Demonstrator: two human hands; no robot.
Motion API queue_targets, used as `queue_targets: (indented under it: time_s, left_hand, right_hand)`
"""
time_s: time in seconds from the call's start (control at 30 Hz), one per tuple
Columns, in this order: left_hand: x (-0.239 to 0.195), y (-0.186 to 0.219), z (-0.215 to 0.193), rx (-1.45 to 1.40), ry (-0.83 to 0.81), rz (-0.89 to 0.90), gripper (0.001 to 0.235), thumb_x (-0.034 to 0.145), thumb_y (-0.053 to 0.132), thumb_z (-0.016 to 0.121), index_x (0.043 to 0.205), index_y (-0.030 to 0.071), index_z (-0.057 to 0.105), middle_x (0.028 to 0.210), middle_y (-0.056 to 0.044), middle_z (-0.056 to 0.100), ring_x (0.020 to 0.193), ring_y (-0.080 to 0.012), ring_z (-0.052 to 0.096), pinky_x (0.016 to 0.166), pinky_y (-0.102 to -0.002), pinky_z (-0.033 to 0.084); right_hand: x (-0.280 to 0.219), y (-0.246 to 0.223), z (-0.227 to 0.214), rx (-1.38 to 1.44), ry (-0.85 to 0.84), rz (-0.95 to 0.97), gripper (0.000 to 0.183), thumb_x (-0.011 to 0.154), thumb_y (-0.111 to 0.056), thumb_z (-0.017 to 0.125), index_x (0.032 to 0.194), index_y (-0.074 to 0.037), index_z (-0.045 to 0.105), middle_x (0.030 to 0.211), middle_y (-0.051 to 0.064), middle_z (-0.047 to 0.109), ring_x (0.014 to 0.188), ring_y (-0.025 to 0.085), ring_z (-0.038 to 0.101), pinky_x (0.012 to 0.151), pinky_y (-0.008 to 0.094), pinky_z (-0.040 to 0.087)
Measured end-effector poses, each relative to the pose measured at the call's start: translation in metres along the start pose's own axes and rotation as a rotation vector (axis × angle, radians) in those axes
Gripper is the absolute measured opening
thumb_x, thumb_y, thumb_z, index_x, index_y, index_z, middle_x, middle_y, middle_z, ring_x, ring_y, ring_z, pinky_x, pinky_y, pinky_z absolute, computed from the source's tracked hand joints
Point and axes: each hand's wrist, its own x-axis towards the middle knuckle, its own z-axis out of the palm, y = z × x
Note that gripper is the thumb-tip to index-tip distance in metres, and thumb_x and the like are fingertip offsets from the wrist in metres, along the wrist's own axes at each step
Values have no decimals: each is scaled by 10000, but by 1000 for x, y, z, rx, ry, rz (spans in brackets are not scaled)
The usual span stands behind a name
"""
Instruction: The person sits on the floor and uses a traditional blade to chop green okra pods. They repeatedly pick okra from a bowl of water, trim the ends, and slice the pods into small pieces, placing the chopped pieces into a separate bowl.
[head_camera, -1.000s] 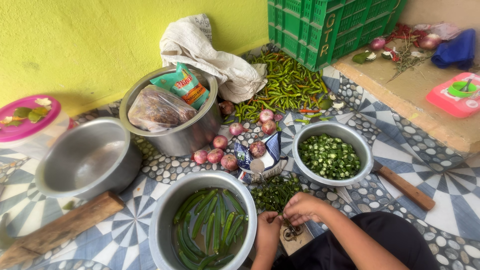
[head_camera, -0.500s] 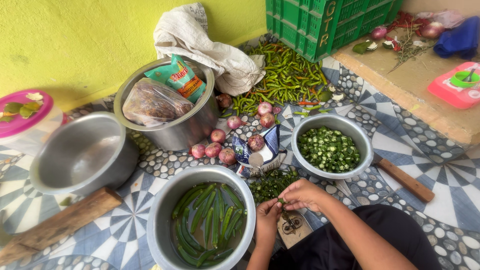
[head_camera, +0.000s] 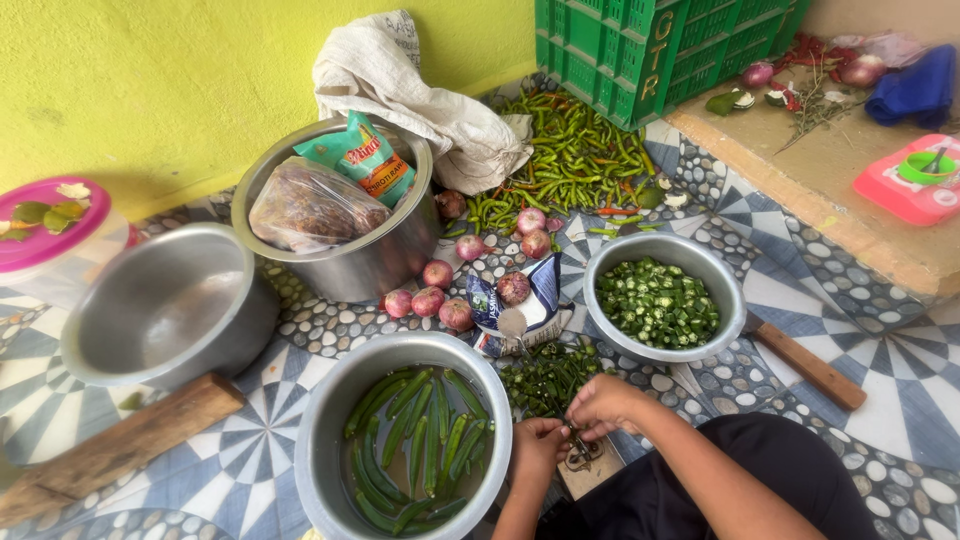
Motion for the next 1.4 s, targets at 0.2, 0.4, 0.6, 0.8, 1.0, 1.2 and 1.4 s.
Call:
queue_targets:
  time_s: [0.2, 0.4, 0.6, 0.8, 1.0, 1.2, 1.4]
  left_hand:
    - [1, 6, -2, -227, -19, -40, 326, 936, 51, 648, 1256, -8, 658, 1016, -84, 769, 867, -130, 761, 730, -236, 616]
    - [3, 3, 2, -276, -40, 115, 299, 929, 53, 695, 1215, -36, 694, 966, -93, 776, 811, -118, 728, 693, -234, 590]
    - [-2, 13, 3, -190, -14, 161, 257, 916, 60, 723, 1160, -17, 732, 912, -77, 776, 697, -96, 691, 617, -222, 558]
    - [-27, 28, 2, 130, 19, 93, 221, 897, 52, 727, 1106, -10, 763, 839, -66, 778, 619, -85, 660, 542, -218, 519]
    - [-13, 16, 0, -13, -20, 125, 195, 890, 52, 748, 1067, -26, 765, 789, -67, 756, 593, -89, 639, 532, -224, 512]
    - [8, -2, -2, -222, -84, 197, 198, 902, 75, 751, 1080, -12, 759, 828, -38, 762, 629, -70, 635, 577, -215, 524]
    - [-10, 16, 4, -151, -1, 261, 180, 894, 113, 763, 1044, 13, 773, 813, -34, 742, 612, -74, 562, 563, -221, 476]
  right_hand:
    - [-9, -15, -3, 185, -45, -102, 226, 833, -34, 740, 1046, 42, 737, 981, 126, 745, 870, 199, 752, 837, 333, 655]
    - [-14, -17, -6, 164, -41, -137, 226, 796, 11, 760, 1018, 43, 729, 941, 139, 758, 829, 215, 757, 792, 327, 643]
    - [-2, -12, -10, 188, -3, -125, 192, 801, 11, 756, 985, 61, 739, 923, 164, 761, 801, 229, 755, 757, 335, 655]
    - [11, 3, -8, 102, 28, -40, 176, 788, 35, 773, 955, 81, 740, 930, 182, 755, 802, 252, 757, 743, 350, 672]
    - [5, 3, -7, 91, -42, 8, 195, 808, 24, 757, 994, 80, 734, 967, 176, 757, 834, 237, 760, 775, 346, 669]
    - [-10, -18, -13, 157, -76, -67, 239, 830, -20, 742, 1063, 32, 736, 997, 139, 771, 881, 195, 751, 819, 299, 639]
    - [-14, -20, -10, 170, -55, -81, 235, 822, -7, 747, 1052, 44, 733, 984, 148, 770, 861, 205, 756, 817, 314, 645]
